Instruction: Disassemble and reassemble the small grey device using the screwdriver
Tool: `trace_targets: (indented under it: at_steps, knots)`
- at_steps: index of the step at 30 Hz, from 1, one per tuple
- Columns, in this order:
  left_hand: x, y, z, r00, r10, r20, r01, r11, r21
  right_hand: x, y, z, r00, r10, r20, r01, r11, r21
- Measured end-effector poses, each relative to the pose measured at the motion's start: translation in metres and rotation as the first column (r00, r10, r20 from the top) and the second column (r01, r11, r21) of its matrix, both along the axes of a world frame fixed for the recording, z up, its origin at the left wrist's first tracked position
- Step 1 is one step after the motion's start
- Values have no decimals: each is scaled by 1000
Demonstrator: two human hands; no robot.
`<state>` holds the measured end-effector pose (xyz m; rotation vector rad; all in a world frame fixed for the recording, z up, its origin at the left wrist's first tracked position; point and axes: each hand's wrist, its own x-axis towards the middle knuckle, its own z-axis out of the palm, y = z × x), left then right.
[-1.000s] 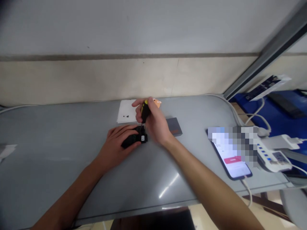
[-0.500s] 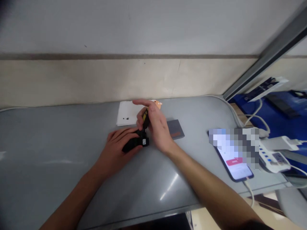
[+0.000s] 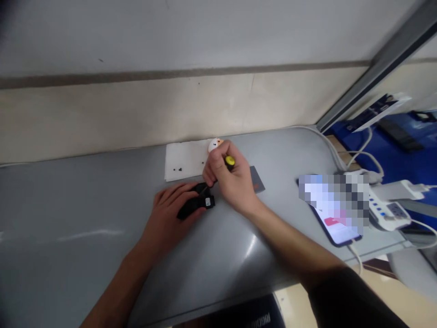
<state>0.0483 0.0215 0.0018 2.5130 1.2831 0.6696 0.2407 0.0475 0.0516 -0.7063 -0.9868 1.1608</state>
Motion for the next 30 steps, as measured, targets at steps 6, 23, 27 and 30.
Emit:
trace_targets:
  at_steps: [6,23,27,30]
  knots:
    - [0,1,3,999,13,47,-9,996,-94,6,0,10,998,-66,-3,66,998,-5]
    - [-8,12,-6,877,421,232,-396,906,-150,6,17,-7,964,36,-265,-47,998,-37]
    - [-7,16,-6,898,406,172,-388,913,-126,5,10,-5,998,-54,-13,55,993,104]
    - [-5,15,-5,901,396,177,-382,918,-109,0,2,-1,993,-68,93,49,981,190]
